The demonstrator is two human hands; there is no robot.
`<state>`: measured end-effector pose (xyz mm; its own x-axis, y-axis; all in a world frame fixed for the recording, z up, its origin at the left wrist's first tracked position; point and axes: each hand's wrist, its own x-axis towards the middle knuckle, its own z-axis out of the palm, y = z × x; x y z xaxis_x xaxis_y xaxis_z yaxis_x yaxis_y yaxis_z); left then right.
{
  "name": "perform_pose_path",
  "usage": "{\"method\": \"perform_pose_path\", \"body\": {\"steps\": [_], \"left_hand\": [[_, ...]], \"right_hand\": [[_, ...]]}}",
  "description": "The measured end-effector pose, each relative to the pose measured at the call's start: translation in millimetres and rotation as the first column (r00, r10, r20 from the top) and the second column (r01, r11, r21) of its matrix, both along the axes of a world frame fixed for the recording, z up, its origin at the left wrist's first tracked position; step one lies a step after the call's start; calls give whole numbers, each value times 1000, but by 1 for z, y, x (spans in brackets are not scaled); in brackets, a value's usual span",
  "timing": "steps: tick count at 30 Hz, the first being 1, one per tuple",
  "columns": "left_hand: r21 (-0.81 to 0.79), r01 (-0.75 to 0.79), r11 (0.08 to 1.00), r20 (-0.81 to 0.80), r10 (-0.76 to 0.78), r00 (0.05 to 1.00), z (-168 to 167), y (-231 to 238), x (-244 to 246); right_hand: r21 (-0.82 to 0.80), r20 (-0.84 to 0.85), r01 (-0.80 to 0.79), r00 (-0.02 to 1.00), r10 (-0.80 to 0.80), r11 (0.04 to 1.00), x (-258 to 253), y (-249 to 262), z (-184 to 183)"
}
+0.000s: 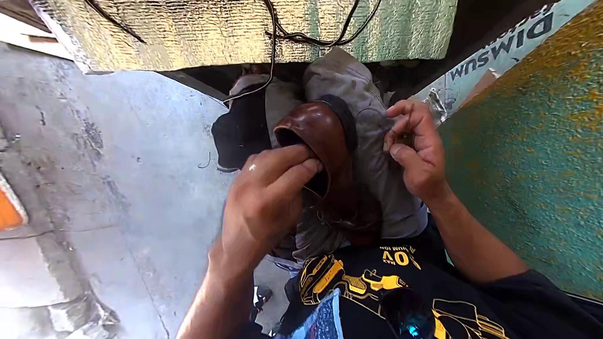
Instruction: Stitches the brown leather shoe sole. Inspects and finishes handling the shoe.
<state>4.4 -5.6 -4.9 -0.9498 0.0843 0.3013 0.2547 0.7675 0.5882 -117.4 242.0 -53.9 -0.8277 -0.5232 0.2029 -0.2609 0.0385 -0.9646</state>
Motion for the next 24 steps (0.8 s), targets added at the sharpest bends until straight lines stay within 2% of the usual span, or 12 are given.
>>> {"method": "perform_pose_path", "body": {"steps": [3,5,7,9,12,16,24], "left_hand": [[-25,77,997,28,-76,997,-10,-4,-25],[-14,51,999,50,-50,997,-19,-9,-24],[-14,-45,999,30,45,999,-29,-6,-17],[-27,-132,991,3,132,991,-33,0,-15],[-8,-143,990,-25,143,989,-33,6,-19],[17,-89,996,-17,89,996,-35,5,-22],[-27,-101,995,-15,100,995,-35,5,-21]], "right_hand": [[-79,-50,88,994,-92,993,0,13,-7],[-13,-37,210,977,-211,978,-5,26,-3],[82,-5,258,966,-258,963,-8,37,4],[175,2,195,980,-198,965,-3,38,16],[315,-62,21,998,-1,949,12,26,32],[324,-126,-90,983,137,942,10,13,22],[339,-140,-165,965,223,926,3,8,18]]}}
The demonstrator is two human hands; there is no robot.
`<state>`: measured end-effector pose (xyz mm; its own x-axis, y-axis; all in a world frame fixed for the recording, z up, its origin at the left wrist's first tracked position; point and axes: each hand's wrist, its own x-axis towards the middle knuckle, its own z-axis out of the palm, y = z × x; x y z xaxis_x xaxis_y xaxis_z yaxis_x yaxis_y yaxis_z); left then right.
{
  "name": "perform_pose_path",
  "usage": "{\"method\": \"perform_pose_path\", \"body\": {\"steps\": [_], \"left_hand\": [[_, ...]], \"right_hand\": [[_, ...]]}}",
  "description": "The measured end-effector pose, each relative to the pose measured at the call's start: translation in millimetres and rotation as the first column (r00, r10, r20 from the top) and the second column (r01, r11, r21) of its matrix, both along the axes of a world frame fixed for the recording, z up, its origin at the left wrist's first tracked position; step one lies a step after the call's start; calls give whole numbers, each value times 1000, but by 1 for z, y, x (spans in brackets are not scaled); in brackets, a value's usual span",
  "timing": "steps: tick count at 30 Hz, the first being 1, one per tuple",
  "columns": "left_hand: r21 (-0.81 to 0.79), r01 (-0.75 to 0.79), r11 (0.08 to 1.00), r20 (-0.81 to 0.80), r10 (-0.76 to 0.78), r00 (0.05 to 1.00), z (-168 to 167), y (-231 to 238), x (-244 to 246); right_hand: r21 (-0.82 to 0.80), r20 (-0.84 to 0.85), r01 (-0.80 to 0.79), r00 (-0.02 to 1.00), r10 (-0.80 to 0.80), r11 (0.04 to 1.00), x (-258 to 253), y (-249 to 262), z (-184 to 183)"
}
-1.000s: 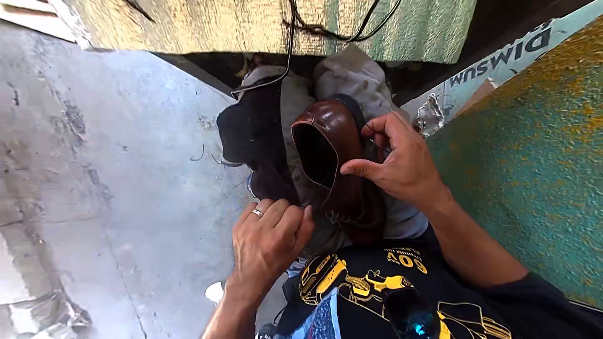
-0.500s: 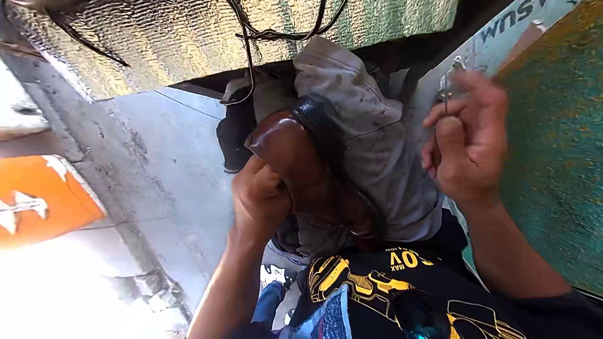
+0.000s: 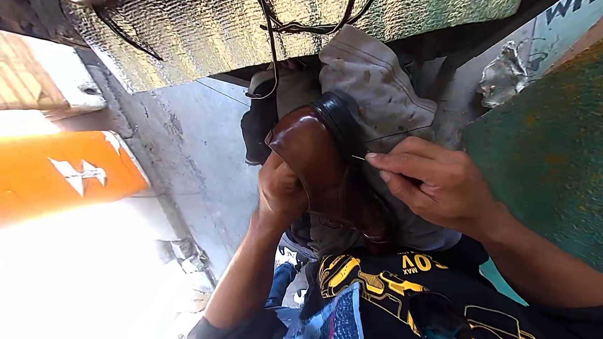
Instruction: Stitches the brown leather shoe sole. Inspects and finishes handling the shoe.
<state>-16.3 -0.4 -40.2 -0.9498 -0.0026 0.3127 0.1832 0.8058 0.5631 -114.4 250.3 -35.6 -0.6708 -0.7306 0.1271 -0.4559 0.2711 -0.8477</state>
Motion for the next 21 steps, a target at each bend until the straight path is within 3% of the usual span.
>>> {"method": "perform_pose_path", "body": {"steps": [13,21], "left_hand": [[30,15,999,-11,-15,1000,-3,0,-1],[-16,27,1000,26,-27,999,1,0,-4]], "right_hand": [[-2,0,-21,1000,21,1000,-3,0,1],[165,-78,-7,997,20,986,2,-5,18]]}}
